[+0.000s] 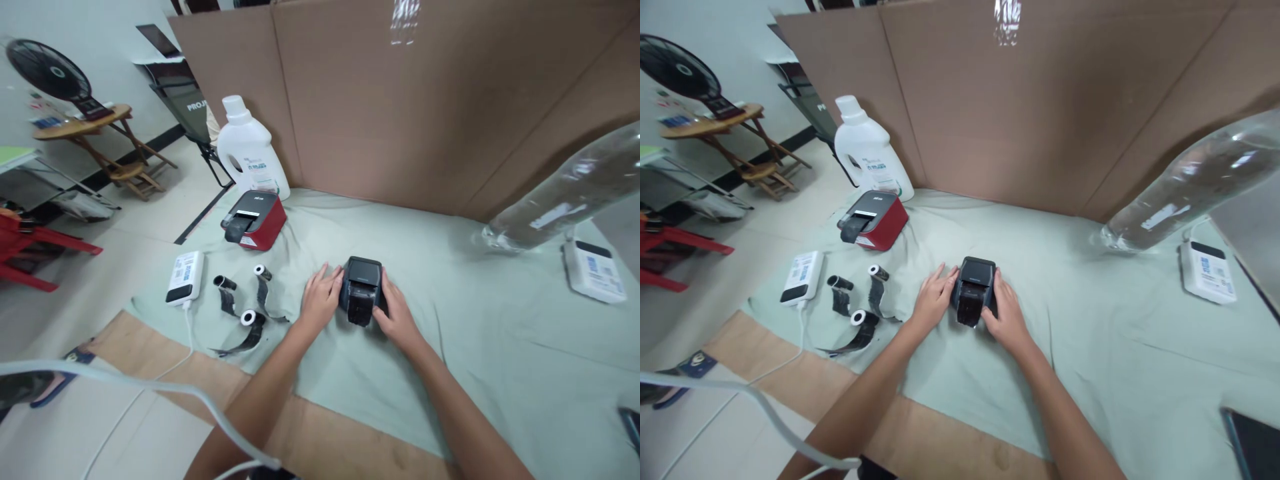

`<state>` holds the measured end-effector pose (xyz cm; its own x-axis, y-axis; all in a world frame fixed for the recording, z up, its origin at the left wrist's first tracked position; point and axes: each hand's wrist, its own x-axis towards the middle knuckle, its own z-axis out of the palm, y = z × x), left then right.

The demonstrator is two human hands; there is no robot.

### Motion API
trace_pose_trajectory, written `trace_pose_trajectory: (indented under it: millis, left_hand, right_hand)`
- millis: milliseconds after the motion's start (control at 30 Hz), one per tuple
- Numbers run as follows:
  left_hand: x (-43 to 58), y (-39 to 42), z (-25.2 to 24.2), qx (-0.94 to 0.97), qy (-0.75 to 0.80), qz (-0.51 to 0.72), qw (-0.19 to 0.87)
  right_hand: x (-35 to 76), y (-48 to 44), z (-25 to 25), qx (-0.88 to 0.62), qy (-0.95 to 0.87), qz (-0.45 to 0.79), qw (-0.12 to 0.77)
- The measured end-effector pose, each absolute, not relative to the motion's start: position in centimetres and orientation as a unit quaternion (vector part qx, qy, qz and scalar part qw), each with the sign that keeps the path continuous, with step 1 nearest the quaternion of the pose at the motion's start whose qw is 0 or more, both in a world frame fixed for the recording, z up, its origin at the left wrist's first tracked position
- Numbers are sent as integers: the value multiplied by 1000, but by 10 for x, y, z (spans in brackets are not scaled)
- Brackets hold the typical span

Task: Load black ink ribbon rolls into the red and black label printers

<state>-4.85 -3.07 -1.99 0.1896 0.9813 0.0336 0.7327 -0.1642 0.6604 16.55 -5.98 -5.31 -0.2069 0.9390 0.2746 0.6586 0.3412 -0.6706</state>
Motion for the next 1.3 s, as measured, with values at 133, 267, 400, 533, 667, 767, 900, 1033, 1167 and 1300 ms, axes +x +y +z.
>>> trace_pose_trajectory:
  millis: [133, 267, 400, 533, 667, 767, 900, 1033, 1167, 1300]
  left_hand:
    - [-49, -29, -21, 727, 586, 240, 264]
    - [-50, -28, -24, 715, 587, 267, 270]
    - [-51, -28, -26, 712, 588, 280, 262]
    - [-50, -28, -27, 724, 582, 270, 253]
    - [-49, -28, -27, 724, 579, 276, 254]
    - [-48, -29, -26, 719, 581, 283, 256]
    - [-47, -29, -24, 716, 585, 281, 259]
    - [-47, -28, -25, 714, 583, 287, 259]
    - [-48, -28, -24, 716, 580, 289, 259]
    - [-48, -28, -22, 716, 581, 287, 261]
  right_hand:
    - [165, -60, -52, -538, -743, 217, 333]
    - [165, -60, -50, -548, -725, 228, 349]
    - [170, -63, -46, -550, -702, 235, 387]
    - [173, -66, -44, -566, -677, 237, 407]
    - [172, -51, -42, -588, -681, 214, 380]
    - [173, -27, -36, -603, -697, 192, 336]
    - [178, -6, -22, -614, -706, 165, 311]
    - [178, 1, -1, -618, -714, 131, 301]
    - [164, 17, 19, -643, -739, 153, 130]
    - [150, 32, 33, -645, -743, 178, -14]
